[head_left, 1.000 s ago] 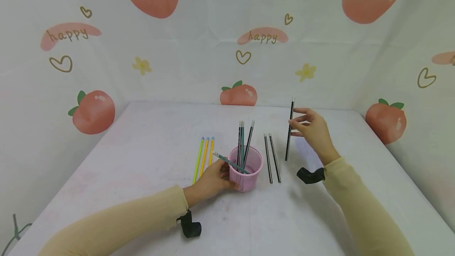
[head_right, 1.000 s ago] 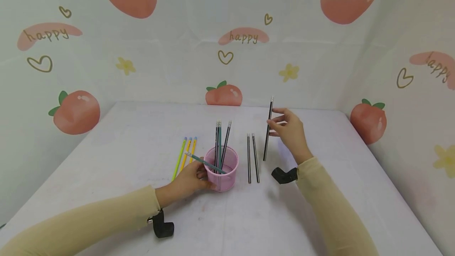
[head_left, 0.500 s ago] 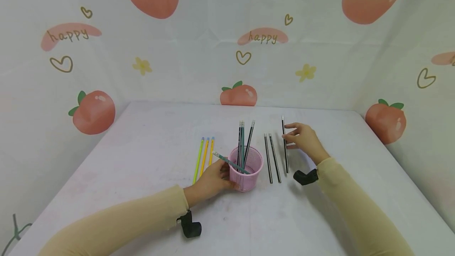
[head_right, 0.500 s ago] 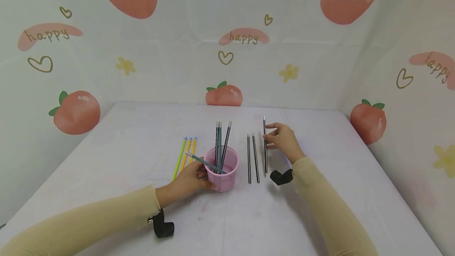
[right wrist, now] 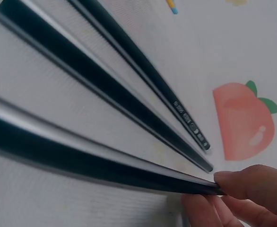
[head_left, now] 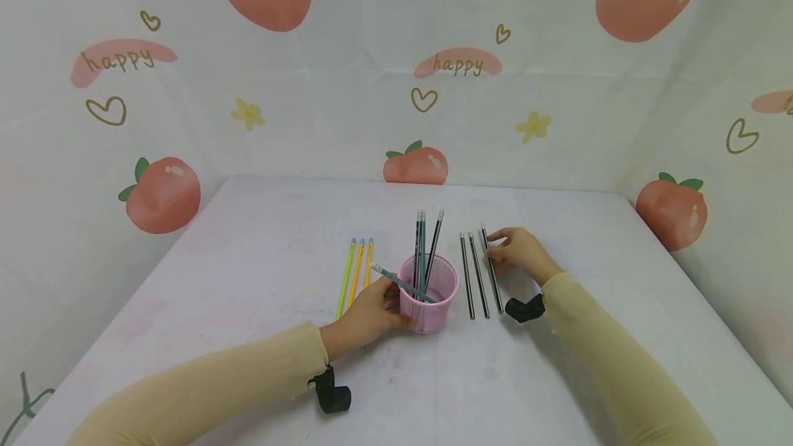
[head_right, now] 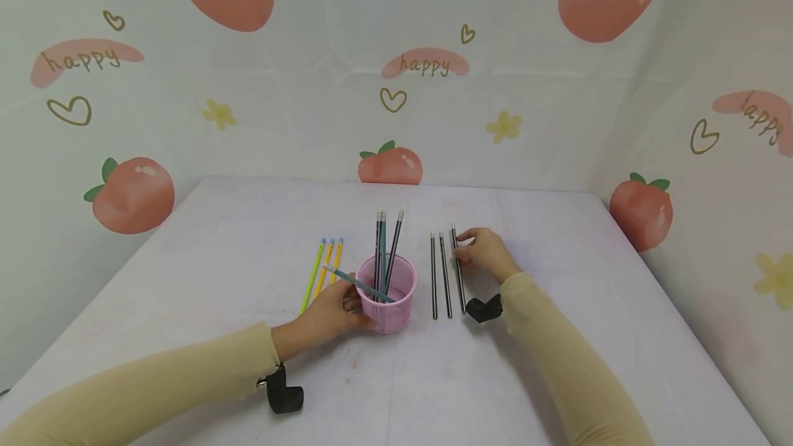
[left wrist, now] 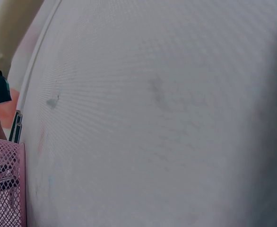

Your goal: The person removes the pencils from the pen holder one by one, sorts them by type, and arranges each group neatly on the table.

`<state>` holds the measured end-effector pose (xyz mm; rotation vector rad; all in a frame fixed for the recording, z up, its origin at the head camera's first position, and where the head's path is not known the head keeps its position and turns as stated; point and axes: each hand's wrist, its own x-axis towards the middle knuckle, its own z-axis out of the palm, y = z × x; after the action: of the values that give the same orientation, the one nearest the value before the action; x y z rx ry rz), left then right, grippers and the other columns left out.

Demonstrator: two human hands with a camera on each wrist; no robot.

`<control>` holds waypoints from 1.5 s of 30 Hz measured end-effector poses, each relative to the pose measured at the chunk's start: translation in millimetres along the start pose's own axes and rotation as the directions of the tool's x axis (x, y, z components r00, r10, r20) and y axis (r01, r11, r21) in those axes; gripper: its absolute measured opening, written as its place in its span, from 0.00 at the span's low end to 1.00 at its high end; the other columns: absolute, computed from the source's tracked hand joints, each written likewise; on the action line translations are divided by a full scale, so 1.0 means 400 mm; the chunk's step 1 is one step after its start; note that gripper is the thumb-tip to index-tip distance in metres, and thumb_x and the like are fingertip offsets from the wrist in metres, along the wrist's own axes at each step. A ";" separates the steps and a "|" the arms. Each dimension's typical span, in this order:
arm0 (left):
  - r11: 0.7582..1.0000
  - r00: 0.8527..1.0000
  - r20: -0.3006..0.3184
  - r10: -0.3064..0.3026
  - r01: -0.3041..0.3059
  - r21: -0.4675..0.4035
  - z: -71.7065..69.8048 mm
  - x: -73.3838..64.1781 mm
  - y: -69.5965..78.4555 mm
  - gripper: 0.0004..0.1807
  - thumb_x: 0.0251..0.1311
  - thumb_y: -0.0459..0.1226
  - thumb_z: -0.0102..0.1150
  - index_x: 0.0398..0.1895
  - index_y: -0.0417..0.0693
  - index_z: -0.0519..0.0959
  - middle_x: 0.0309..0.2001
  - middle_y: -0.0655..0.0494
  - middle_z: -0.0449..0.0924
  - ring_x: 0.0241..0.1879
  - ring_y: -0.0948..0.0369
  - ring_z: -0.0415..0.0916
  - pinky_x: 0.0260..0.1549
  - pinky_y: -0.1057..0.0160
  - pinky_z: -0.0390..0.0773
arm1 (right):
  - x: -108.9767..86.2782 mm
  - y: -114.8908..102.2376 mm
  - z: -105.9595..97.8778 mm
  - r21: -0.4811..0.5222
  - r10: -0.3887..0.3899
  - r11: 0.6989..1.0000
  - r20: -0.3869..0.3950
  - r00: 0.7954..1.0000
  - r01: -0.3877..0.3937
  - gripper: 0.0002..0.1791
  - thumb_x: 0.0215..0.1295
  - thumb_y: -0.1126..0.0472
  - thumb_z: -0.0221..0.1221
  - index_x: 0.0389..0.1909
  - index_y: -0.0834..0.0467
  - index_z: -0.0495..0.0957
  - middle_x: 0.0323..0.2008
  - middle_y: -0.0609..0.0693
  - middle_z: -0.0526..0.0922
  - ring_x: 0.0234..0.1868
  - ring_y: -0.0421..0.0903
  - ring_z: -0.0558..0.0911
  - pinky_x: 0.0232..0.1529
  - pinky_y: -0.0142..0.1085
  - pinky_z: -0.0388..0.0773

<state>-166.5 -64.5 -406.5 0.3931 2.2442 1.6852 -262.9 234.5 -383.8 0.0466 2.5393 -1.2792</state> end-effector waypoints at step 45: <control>1.000 1.000 -0.009 -0.009 0.009 0.003 0.000 -0.001 -0.001 0.38 0.43 0.26 0.74 0.60 0.37 0.68 0.58 0.42 0.75 0.61 0.46 0.72 0.62 0.53 0.74 | 0.006 -0.003 0.021 -0.035 0.082 0.996 -0.015 0.997 -0.082 0.28 0.59 0.64 0.66 0.58 0.66 0.68 0.41 0.60 0.79 0.28 0.41 0.82 0.32 0.33 0.86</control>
<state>-166.0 -64.6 -406.7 0.3760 2.2514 1.6826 -263.0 226.9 -388.3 0.1509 2.5429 -1.2069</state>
